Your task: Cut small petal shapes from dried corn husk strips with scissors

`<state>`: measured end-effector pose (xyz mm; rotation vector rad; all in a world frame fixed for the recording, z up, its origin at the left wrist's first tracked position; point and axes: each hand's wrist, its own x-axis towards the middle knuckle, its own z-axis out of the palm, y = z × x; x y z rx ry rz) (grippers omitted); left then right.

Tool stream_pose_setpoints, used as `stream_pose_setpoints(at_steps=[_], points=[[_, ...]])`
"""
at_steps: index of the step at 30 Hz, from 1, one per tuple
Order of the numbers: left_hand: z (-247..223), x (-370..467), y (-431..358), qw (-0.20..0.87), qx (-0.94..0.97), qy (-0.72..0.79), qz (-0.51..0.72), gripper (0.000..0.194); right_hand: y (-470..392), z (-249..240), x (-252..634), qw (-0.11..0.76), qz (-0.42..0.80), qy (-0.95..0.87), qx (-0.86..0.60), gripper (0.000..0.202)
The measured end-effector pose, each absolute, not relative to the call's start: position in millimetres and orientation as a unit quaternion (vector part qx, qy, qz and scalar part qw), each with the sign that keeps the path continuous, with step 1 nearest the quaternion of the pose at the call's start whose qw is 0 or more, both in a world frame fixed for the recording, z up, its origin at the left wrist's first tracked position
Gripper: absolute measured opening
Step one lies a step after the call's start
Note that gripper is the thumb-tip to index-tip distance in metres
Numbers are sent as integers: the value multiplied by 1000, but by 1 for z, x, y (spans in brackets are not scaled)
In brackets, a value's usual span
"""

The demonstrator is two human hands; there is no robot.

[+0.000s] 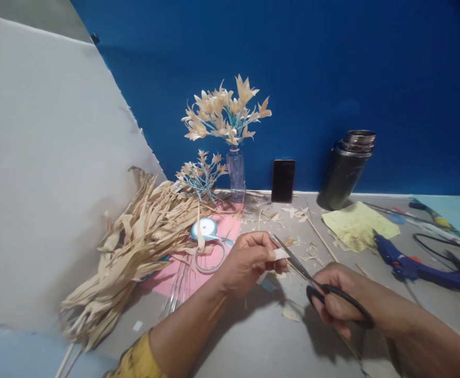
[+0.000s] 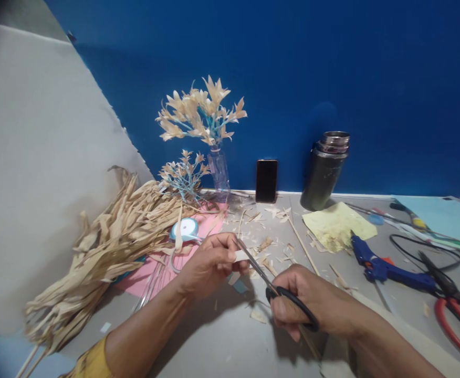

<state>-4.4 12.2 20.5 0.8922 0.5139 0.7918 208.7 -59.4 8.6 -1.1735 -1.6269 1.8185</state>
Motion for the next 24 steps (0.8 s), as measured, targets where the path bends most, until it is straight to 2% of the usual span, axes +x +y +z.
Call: stream_pose_setpoints(at_steps=[4,24], points=[[21,-5,12,796,412,244,369,16,-59,9,209,207,647,-593,-431,25],[25,-15,24,767,434,274,386,33,-60,12,208,190,606,-615,-468,30]])
